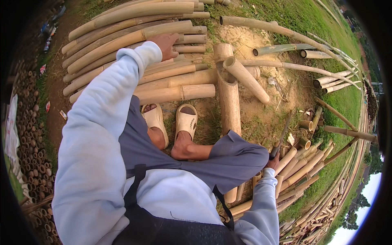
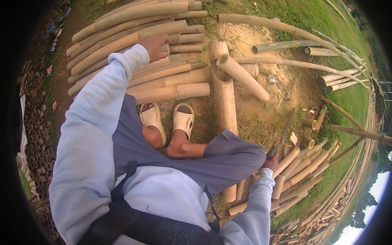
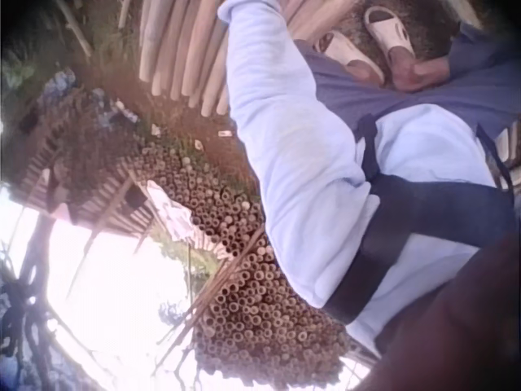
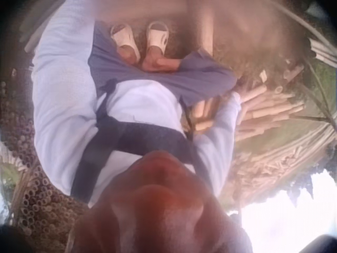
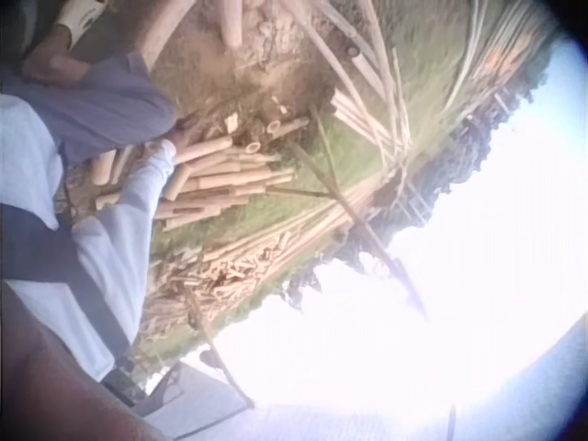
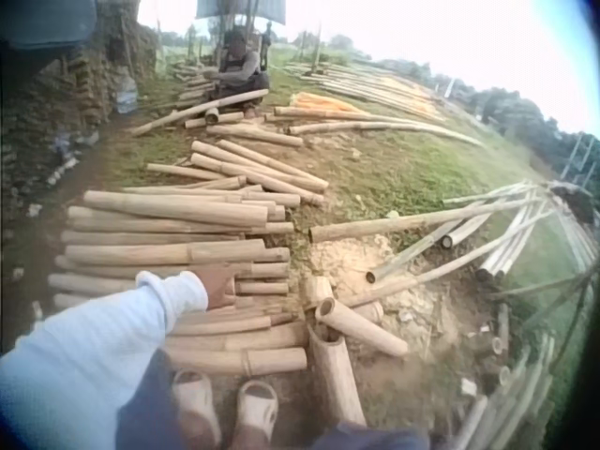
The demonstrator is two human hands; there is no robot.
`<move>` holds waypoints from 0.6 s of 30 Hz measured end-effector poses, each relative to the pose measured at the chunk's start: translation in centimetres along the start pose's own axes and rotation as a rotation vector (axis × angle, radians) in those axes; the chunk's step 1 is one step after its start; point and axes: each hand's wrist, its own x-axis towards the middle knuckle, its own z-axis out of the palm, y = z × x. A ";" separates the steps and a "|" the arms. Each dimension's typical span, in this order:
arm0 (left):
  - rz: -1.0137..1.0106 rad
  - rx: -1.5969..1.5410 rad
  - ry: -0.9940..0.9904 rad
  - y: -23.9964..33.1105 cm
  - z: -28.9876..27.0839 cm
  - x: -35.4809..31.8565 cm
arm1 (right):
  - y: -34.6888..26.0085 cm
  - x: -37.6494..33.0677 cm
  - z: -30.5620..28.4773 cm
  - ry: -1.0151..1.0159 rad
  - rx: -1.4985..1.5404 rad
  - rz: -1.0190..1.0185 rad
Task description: The person sits on the ground and uses a hand saw to cut bamboo poles into shorter sections. They repeatedly position a pole, saw through it, and set the cut piece aside.
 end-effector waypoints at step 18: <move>-0.827 -0.562 -0.234 -21.9 27.8 -29.3 | -38.7 -0.3 6.1 -0.463 0.546 -0.530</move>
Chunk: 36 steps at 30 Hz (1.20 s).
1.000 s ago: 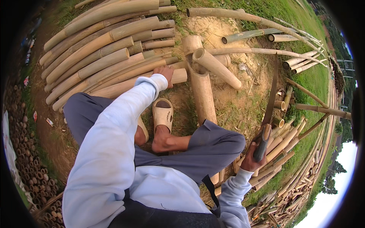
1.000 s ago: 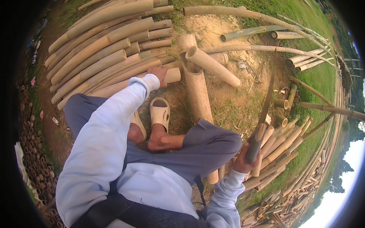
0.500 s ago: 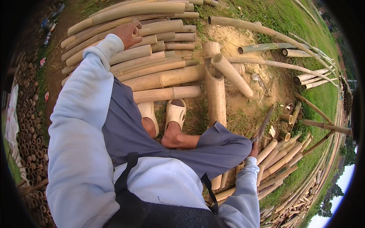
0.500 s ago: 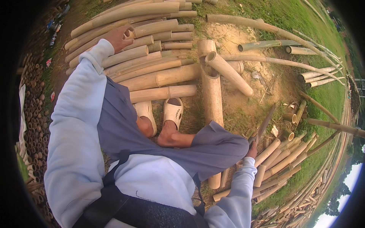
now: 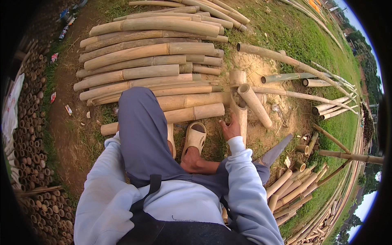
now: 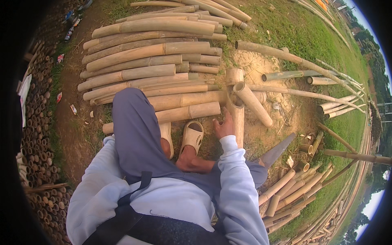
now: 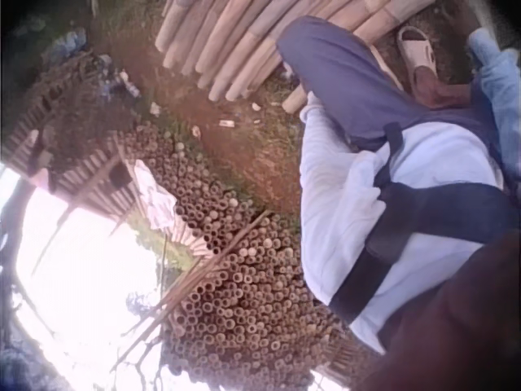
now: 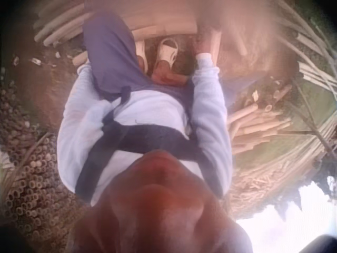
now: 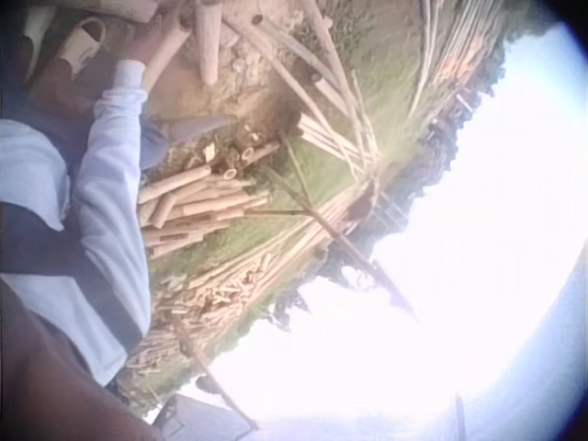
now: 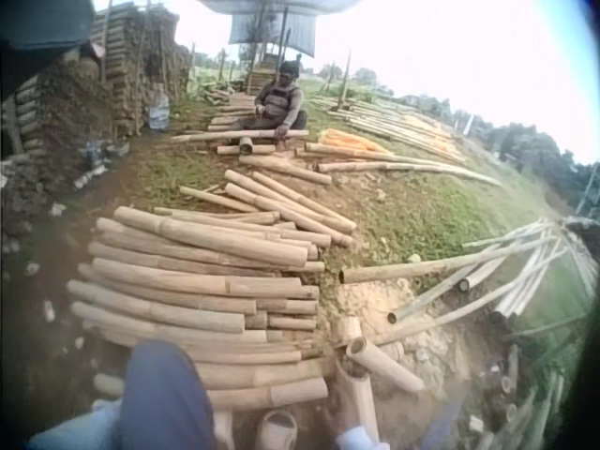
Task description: The person sits on the ground and uses a hand saw to cut bamboo poles into shorter sections. They repeatedly position a pole, saw through it, and set the cut piece aside.
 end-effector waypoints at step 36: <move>1.018 0.268 1.015 31.3 -23.5 -2.6 | -18.9 27.9 -2.3 0.379 0.920 -0.040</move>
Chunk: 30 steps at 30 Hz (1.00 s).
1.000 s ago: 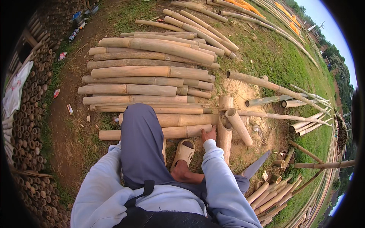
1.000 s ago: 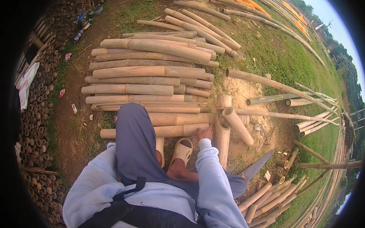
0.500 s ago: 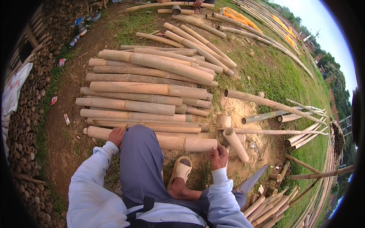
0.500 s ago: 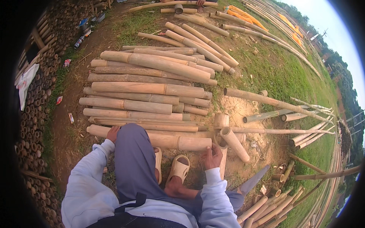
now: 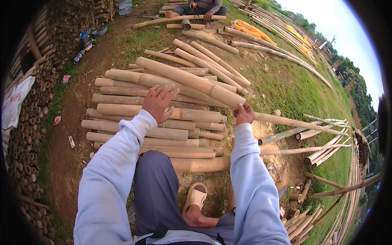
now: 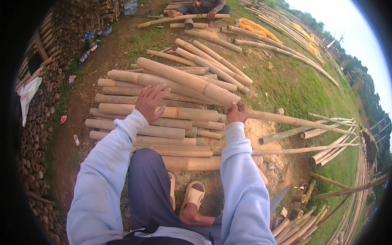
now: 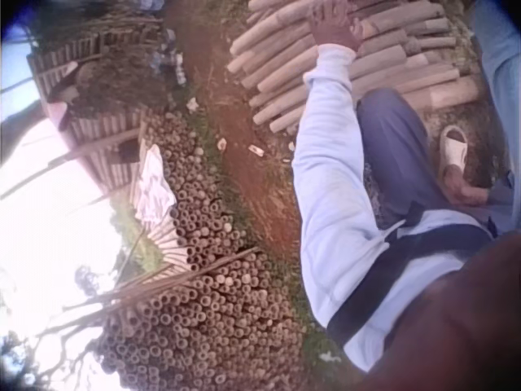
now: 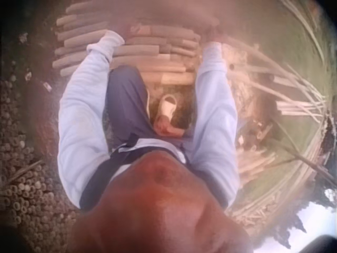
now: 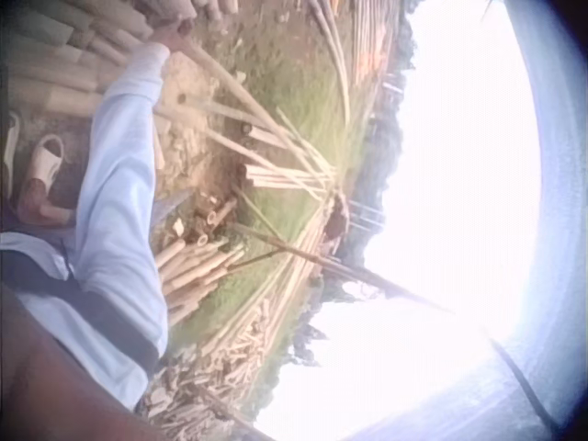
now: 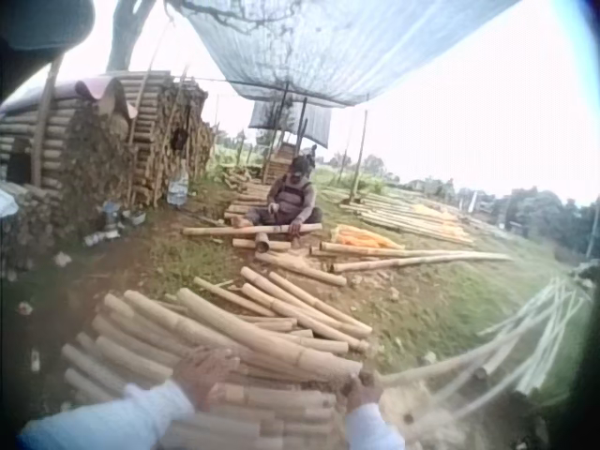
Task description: The person sits on the ground and uses a hand saw to cut bamboo poles into shorter sections. They repeatedly position a pole, saw through it, and set the cut piece aside.
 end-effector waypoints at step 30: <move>-0.154 -0.287 -0.271 14.6 -9.0 -13.2 | 4.7 -25.3 -40.7 0.063 -0.809 0.445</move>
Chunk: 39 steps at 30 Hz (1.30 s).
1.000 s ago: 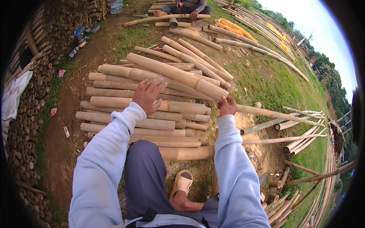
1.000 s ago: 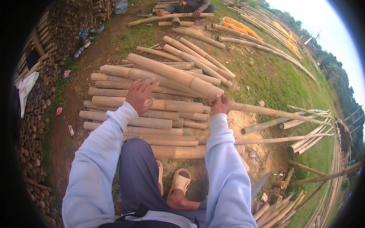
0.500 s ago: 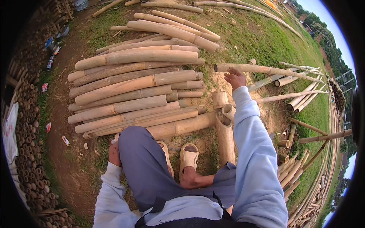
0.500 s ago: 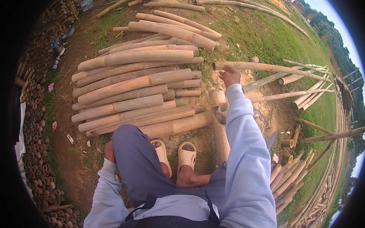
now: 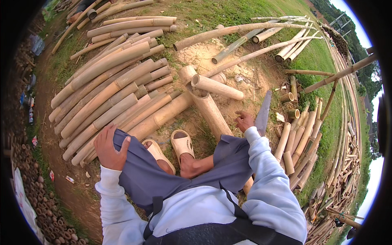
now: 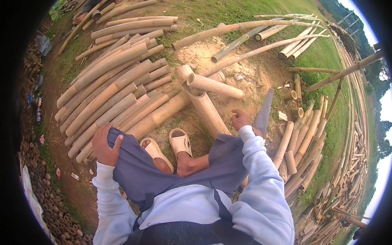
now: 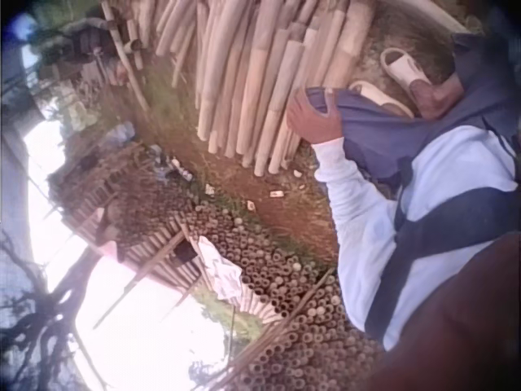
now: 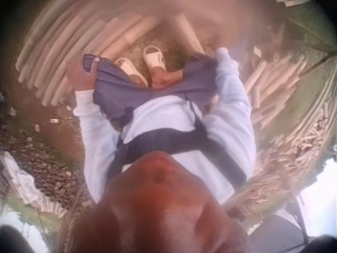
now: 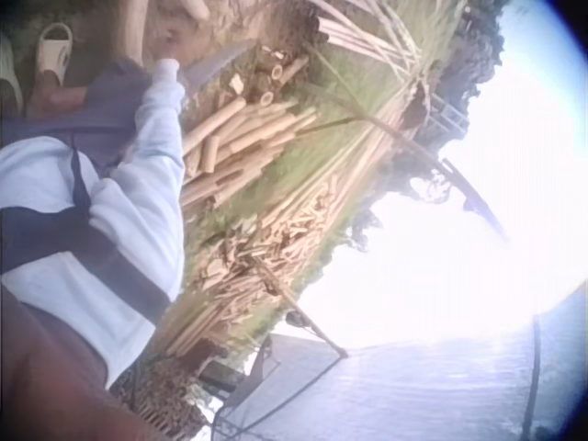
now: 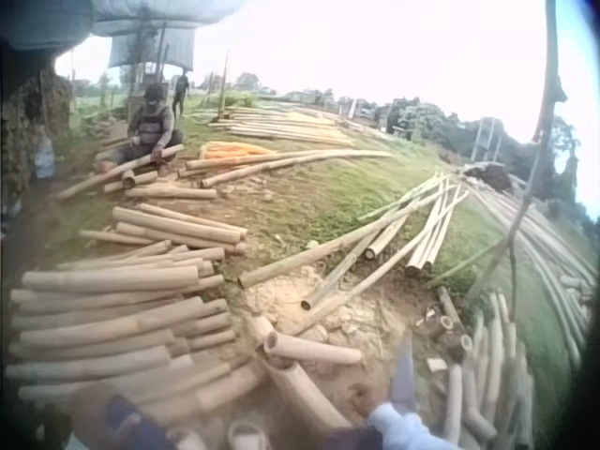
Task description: The person sits on the ground and uses a hand saw to cut bamboo poles into shorter sections. They repeatedly position a pole, saw through it, and set the cut piece aside.
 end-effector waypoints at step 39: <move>-0.006 -0.461 -0.298 -5.9 2.5 5.6 | 3.3 -16.1 -18.4 0.607 0.444 0.205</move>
